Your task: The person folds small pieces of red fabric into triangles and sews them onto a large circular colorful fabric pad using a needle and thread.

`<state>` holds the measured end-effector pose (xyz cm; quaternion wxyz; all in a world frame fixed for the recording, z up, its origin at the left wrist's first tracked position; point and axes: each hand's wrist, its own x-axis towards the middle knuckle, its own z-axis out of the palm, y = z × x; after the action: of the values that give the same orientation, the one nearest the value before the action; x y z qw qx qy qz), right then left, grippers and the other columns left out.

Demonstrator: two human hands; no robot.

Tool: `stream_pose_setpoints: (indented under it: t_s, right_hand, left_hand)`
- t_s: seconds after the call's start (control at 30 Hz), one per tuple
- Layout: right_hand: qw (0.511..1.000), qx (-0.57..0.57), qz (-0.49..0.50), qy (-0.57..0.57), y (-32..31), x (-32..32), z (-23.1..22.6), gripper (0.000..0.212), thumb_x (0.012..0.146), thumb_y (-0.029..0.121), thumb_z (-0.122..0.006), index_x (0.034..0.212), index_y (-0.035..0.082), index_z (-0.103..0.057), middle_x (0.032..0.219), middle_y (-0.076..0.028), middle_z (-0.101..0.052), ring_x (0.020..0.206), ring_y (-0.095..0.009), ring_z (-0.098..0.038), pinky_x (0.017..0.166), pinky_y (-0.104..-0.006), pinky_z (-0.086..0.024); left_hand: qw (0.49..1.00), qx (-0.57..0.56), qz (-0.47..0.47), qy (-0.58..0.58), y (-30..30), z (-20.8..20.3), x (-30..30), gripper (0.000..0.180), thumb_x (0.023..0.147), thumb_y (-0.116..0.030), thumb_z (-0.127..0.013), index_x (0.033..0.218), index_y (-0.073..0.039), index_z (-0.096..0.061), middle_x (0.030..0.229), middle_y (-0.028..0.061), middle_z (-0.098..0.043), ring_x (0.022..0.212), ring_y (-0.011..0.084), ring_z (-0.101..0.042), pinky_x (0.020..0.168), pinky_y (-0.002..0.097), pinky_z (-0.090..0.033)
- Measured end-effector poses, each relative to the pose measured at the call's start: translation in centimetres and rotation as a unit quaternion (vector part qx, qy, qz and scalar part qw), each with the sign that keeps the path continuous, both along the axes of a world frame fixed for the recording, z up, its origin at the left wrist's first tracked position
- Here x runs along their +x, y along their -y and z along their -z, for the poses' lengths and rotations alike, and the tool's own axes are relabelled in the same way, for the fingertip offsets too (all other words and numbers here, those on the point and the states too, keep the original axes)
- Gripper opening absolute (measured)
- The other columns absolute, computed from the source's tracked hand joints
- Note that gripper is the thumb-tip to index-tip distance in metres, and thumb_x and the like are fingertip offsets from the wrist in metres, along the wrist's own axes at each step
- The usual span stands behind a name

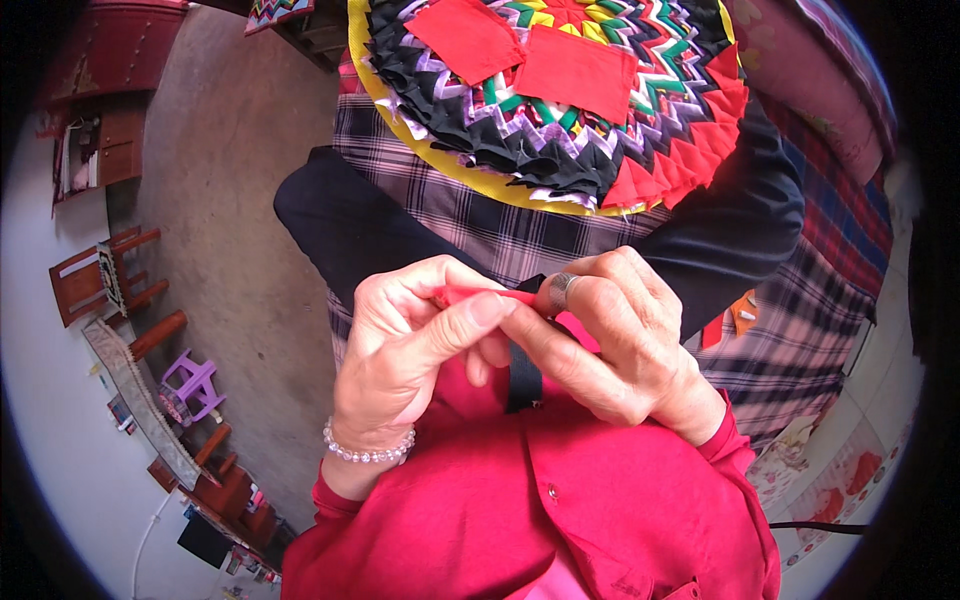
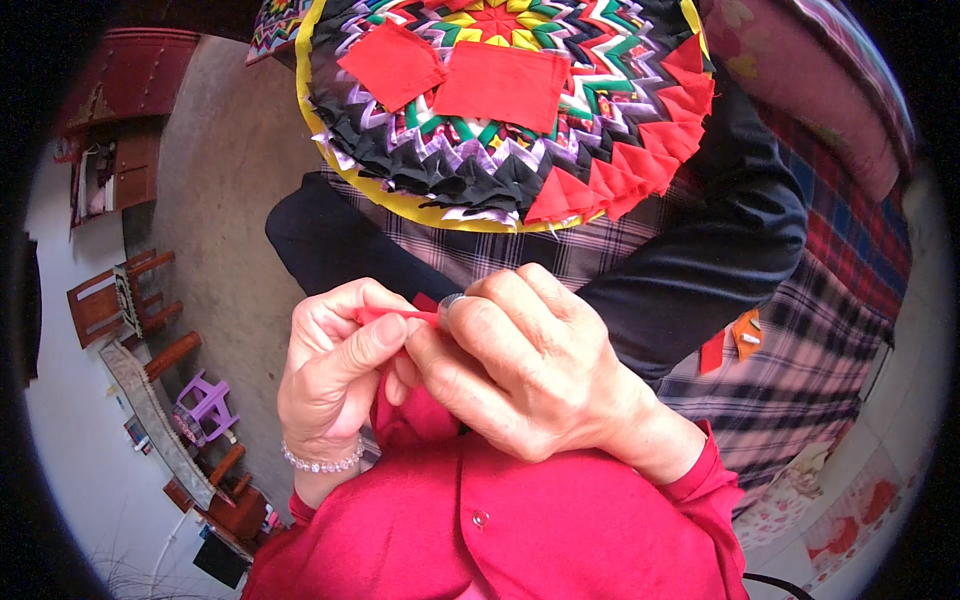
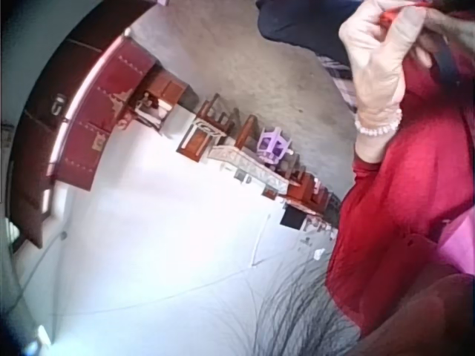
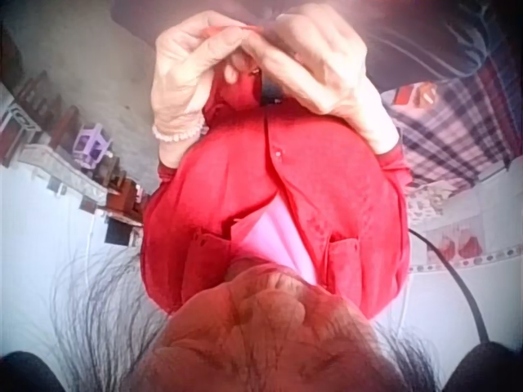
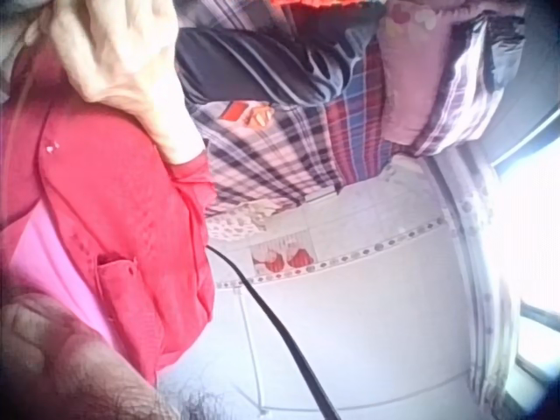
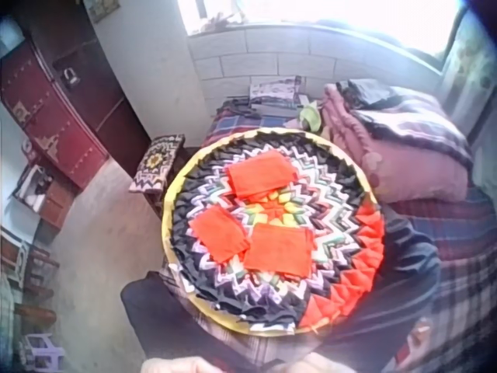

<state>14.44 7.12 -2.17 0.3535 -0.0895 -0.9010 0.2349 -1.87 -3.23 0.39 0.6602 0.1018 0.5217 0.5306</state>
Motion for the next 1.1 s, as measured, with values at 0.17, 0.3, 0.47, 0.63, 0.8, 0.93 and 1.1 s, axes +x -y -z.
stream_pose_setpoints:
  t_s: [0.17, 0.3, 0.47, 0.63, 0.8, 0.93, 1.1]
  right_hand:
    - [0.981, -0.182, 0.056, 0.036, -0.3, 1.6, -1.4, 0.029, 0.064, 0.002, -0.072, 0.092, 0.000, -0.067, 0.079, -0.011, -0.057, 0.064, -0.023, -0.056, 0.055, -0.0311, -0.045]
    - [0.896, -0.434, 0.092, -0.020, 0.4, 2.7, -0.4, 0.018, 0.079, 0.001, -0.066, 0.097, -0.004, -0.065, 0.086, -0.013, -0.062, 0.072, -0.021, -0.059, 0.066, -0.0301, -0.047]
    - [0.722, -0.685, 0.043, -0.086, 2.1, 0.8, 0.0, 0.024, 0.092, 0.010, -0.060, 0.110, -0.005, -0.058, 0.098, -0.010, -0.064, 0.088, -0.014, -0.061, 0.080, -0.0272, -0.047]
    - [0.740, -0.662, 0.032, -0.116, 2.3, 0.6, 0.1, 0.026, 0.090, 0.003, -0.059, 0.114, -0.005, -0.057, 0.104, -0.010, -0.061, 0.094, -0.016, -0.062, 0.085, -0.0283, -0.047]
    - [0.706, -0.697, -0.005, -0.124, 2.2, 0.2, -0.3, 0.027, 0.087, -0.001, -0.060, 0.114, -0.005, -0.057, 0.107, -0.009, -0.059, 0.097, -0.015, -0.059, 0.085, -0.0276, -0.047]
    - [0.682, -0.720, -0.013, -0.127, 2.3, -0.1, -0.4, 0.026, 0.087, -0.001, -0.061, 0.112, -0.005, -0.058, 0.106, -0.007, -0.059, 0.095, -0.012, -0.058, 0.082, -0.0252, -0.047]
    - [0.704, -0.694, 0.002, -0.152, 2.6, -0.5, 0.2, 0.019, 0.087, -0.004, -0.059, 0.107, -0.005, -0.061, 0.101, -0.007, -0.061, 0.090, -0.010, -0.058, 0.078, -0.0243, -0.047]
  left_hand:
    - [0.999, -0.019, -0.039, -0.031, 0.1, -0.8, 0.1, 0.014, 0.090, -0.008, -0.064, 0.092, 0.005, -0.065, 0.072, 0.0105, -0.066, 0.055, 0.0100, -0.060, 0.048, 0.0193, -0.047]
    - [0.994, 0.002, -0.048, -0.096, 0.3, -1.1, 0.4, 0.013, 0.091, -0.007, -0.063, 0.091, 0.006, -0.064, 0.075, 0.0107, -0.067, 0.058, 0.0103, -0.061, 0.050, 0.0194, -0.047]
    - [0.984, 0.007, -0.059, -0.168, 0.3, -1.6, 1.1, 0.012, 0.091, -0.007, -0.063, 0.090, 0.006, -0.064, 0.076, 0.0107, -0.067, 0.058, 0.0099, -0.061, 0.050, 0.0192, -0.047]
    - [0.990, 0.011, -0.095, -0.102, 0.4, -1.4, 0.8, 0.014, 0.092, -0.009, -0.061, 0.090, 0.005, -0.063, 0.076, 0.0114, -0.067, 0.057, 0.0099, -0.060, 0.049, 0.0192, -0.046]
    - [0.993, 0.009, -0.115, -0.010, 0.4, -0.5, 0.5, 0.014, 0.092, -0.010, -0.060, 0.090, 0.003, -0.063, 0.074, 0.0123, -0.066, 0.055, 0.0108, -0.059, 0.048, 0.0197, -0.045]
    - [0.992, 0.004, -0.129, -0.011, 0.2, -0.5, 1.0, 0.013, 0.092, -0.010, -0.060, 0.090, 0.003, -0.063, 0.070, 0.0120, -0.065, 0.053, 0.0107, -0.057, 0.048, 0.0197, -0.045]
    - [0.994, 0.008, -0.111, 0.004, 0.2, -0.4, 1.1, 0.014, 0.092, -0.011, -0.060, 0.089, 0.002, -0.062, 0.068, 0.0113, -0.064, 0.051, 0.0103, -0.055, 0.047, 0.0196, -0.043]
